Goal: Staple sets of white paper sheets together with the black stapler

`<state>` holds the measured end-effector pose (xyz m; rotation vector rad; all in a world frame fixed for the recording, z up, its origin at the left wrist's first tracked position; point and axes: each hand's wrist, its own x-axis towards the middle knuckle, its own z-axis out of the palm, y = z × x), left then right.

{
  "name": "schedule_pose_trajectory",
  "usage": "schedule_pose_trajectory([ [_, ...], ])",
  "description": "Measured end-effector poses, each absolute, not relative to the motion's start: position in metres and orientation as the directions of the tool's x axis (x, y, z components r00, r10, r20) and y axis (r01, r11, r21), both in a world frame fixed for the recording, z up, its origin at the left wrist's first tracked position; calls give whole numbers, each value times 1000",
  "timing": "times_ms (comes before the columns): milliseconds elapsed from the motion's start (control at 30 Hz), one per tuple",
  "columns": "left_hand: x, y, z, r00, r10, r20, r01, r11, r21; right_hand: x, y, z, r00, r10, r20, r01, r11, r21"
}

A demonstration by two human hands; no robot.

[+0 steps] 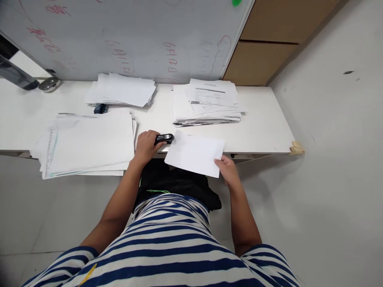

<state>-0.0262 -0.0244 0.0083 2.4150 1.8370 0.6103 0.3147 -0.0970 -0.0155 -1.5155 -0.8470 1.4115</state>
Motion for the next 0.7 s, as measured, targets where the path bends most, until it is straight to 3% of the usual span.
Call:
schedule_pose_trajectory([
  [700, -21, -33, 40, 183, 974, 137, 890, -223, 397, 317, -56, 2, -49, 927, -373, -35, -375, -927],
])
